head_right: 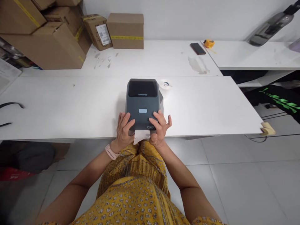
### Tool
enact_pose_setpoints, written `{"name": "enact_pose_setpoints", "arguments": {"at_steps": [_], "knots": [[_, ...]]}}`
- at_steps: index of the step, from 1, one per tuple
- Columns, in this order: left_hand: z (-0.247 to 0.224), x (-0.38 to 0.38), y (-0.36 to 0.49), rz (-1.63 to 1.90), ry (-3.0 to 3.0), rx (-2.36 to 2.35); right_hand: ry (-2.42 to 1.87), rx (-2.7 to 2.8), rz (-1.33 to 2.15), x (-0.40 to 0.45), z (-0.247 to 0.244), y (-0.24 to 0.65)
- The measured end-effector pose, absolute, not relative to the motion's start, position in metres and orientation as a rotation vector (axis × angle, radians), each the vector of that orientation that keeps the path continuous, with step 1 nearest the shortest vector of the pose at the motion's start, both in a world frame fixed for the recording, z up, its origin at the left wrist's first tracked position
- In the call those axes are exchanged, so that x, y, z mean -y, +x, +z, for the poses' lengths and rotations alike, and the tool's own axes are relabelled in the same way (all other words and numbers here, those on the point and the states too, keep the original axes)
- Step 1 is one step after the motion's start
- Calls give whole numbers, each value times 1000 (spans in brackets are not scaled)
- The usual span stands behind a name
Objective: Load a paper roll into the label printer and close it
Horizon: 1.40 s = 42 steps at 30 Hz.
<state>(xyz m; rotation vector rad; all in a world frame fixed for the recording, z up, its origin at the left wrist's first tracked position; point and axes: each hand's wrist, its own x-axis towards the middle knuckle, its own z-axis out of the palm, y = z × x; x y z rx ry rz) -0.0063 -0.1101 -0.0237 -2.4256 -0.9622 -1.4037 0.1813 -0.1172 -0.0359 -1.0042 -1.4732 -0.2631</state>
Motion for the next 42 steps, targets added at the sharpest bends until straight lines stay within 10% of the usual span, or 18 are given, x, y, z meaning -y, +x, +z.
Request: {"name": "enact_pose_setpoints", "arguments": {"at_steps": [11, 23, 42], "knots": [[-12, 127, -5, -1623, -2420, 1041, -1025, 1451, -217, 117, -38, 180], [33, 170, 29, -2442, -2639, 2767, -946, 1381, -246, 118, -45, 183], [11, 181, 19, -2382, -2412, 2109, -960, 1251, -103, 125, -46, 176]]}}
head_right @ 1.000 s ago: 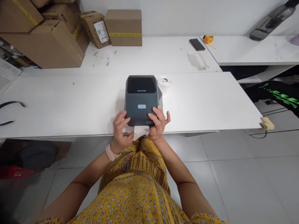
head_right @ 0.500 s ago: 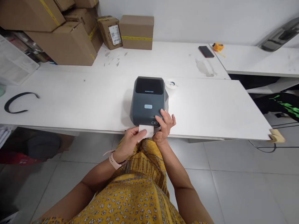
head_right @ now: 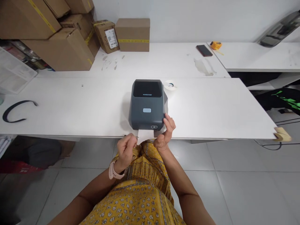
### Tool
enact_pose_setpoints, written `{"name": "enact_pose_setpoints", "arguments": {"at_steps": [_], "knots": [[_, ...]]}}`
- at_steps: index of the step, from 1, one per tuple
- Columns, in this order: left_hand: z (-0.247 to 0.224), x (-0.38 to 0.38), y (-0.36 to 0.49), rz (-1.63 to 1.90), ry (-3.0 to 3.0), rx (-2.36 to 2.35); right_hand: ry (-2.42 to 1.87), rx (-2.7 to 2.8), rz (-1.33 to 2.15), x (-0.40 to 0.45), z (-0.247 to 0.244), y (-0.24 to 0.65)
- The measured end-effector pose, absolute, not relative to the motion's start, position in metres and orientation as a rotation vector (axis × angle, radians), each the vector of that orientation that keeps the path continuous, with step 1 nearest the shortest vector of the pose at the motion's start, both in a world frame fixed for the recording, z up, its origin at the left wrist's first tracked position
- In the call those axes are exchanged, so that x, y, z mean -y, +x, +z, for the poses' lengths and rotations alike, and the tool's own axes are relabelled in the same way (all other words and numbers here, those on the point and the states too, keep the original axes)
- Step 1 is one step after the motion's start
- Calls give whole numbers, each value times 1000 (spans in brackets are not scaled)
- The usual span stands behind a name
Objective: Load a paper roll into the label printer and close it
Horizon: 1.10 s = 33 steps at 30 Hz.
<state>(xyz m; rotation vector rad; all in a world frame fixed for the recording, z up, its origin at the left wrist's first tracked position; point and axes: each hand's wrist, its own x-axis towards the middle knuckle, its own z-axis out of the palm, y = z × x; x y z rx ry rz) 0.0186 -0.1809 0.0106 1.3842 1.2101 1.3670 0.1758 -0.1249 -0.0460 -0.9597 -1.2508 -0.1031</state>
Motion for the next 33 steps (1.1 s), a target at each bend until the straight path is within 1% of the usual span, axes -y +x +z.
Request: {"name": "enact_pose_setpoints", "arguments": {"at_steps": [3, 5, 11, 14, 17, 19, 23, 26, 29, 33], "knots": [[3, 169, 8, 1765, 1355, -1284, -993, 1255, -80, 129, -31, 176], [1, 156, 4, 1849, 1354, -1344, -1061, 1370, -106, 129, -16, 177], [-1, 130, 2, 1654, 1589, -1296, -1251, 1704, -155, 124, 28, 182], [-8, 127, 6, 1567, 1599, -1209, -1263, 1767, -194, 120, 39, 186], [-16, 125, 11, 1550, 1556, -1147, -1262, 1830, -193, 116, 45, 190], [-19, 123, 13, 1569, 1551, -1127, -1278, 1850, -144, 117, 46, 193], [-21, 124, 11, 1542, 1566, -1105, -1315, 1842, 92, 132, 38, 196], [-19, 126, 8, 1491, 1616, -1103, -1312, 1702, 222, 150, 25, 197], [-15, 126, 7, 1511, 1724, -1109, -1325, 1505, 335, 161, 13, 197], [-2, 113, 7, 1617, 1680, -1080, -1278, 1457, 342, 152, 15, 201]]}}
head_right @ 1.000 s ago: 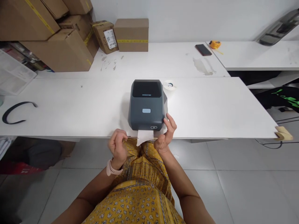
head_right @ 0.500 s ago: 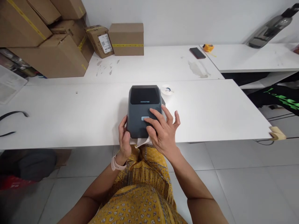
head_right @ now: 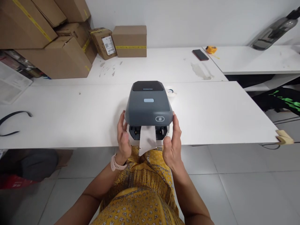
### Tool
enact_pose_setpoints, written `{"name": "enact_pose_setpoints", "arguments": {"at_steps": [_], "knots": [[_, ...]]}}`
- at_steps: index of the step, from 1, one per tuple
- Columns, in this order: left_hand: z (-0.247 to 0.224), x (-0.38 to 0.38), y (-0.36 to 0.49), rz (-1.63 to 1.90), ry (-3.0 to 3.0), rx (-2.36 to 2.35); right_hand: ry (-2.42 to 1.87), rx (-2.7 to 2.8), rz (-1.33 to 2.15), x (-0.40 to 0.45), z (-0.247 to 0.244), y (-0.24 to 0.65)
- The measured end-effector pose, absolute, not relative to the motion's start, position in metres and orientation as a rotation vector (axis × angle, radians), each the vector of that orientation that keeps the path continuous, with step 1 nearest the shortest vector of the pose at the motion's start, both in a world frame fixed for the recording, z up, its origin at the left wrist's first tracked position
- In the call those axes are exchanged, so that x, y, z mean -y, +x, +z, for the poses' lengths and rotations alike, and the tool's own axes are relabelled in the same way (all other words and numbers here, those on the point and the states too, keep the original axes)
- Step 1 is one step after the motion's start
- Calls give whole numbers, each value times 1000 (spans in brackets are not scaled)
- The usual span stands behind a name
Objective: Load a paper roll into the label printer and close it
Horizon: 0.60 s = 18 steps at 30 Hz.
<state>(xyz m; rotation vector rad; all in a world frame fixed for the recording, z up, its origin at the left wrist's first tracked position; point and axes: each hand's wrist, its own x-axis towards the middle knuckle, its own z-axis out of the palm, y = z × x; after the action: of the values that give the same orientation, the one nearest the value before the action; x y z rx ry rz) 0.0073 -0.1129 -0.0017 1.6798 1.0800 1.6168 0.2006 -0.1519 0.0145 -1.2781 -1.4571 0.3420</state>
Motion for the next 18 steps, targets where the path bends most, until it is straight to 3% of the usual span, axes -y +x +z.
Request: {"name": "enact_pose_setpoints", "arguments": {"at_steps": [4, 10, 18], "knots": [[16, 81, 5, 1712, 1624, -1040, -1184, 1612, 235, 120, 40, 208], [16, 36, 2, 1564, 1480, -1069, -1108, 1755, 2, 50, 83, 223], [9, 35, 1, 1469, 1471, -1090, -1129, 1699, -45, -41, 116, 226]]}}
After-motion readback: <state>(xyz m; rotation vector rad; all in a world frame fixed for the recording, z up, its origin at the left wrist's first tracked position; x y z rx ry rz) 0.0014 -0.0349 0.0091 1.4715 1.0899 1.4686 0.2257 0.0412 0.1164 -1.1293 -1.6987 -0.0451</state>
